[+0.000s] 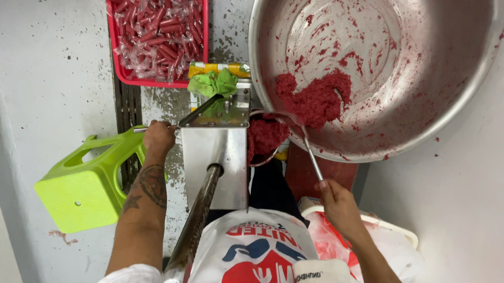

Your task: The person fills a manual sausage stuffer with red meat paste using a large spoon, then bags and ties the resulting sausages by hand.

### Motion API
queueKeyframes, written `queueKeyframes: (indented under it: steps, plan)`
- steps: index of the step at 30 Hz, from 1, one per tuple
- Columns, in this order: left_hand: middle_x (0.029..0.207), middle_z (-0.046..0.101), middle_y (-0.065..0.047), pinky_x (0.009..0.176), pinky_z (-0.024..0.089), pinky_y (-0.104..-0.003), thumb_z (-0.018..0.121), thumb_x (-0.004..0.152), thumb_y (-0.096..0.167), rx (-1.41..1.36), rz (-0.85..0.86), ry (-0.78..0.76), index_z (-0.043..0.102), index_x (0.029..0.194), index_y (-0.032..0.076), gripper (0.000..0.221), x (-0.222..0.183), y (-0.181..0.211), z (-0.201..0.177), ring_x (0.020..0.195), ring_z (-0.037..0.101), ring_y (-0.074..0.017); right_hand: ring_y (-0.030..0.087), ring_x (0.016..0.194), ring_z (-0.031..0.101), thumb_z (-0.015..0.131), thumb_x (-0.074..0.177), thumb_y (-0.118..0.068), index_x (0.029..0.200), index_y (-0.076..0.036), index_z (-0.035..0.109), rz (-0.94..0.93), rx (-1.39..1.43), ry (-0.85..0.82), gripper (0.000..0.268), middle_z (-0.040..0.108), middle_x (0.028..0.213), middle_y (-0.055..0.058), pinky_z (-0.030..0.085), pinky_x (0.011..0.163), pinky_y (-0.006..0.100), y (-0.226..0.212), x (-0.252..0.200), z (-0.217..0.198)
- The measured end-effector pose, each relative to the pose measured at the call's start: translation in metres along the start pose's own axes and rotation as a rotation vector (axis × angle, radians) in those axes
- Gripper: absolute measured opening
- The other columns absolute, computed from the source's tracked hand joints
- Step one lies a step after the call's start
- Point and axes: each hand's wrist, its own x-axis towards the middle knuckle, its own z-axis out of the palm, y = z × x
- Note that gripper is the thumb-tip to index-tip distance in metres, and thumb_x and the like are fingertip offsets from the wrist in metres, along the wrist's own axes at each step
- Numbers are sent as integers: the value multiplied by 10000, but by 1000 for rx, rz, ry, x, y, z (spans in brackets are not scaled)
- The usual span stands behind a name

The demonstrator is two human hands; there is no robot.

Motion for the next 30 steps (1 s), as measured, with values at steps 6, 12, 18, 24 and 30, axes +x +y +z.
queueKeyframes:
  steps: [6,12,18,24,30]
  plan:
    - [1186,646,-239,957,559,-543,582,1046,381,-38,-2,13,757,1270,132,378,-3,10,-4,1124,676,-509,267,577,623,517,999,-422,790,-127,740,143,26,9,425,616,520,102,517,647,431,32,-20,-11]
    - [1189,650,-239,951,562,-558,595,1033,386,-15,14,-8,761,1266,133,382,14,-1,13,1110,680,-512,77,353,207,395,1093,-262,1019,-14,610,358,868,-102,336,233,578,-17,194,218,259,84,24,33]
    - [1151,661,-230,926,578,-541,604,1030,376,19,42,36,774,1247,126,373,3,16,-7,1076,701,-497,120,344,242,419,1096,-234,1031,33,633,343,817,-116,349,267,553,34,194,237,240,26,-32,25]
    - [1168,689,-184,863,601,-477,574,1086,367,-79,-82,-52,742,1205,72,359,-23,36,-34,1020,694,-342,194,654,655,493,1034,-326,1180,-111,714,-166,-174,-164,341,788,853,51,471,615,357,33,-17,13]
    - [1210,725,-201,883,598,-499,499,1042,250,-83,-116,-27,726,1202,24,358,0,37,-23,1098,717,-395,396,806,731,512,940,-281,1288,-240,643,-437,-672,88,374,760,1069,41,554,677,541,25,13,-27]
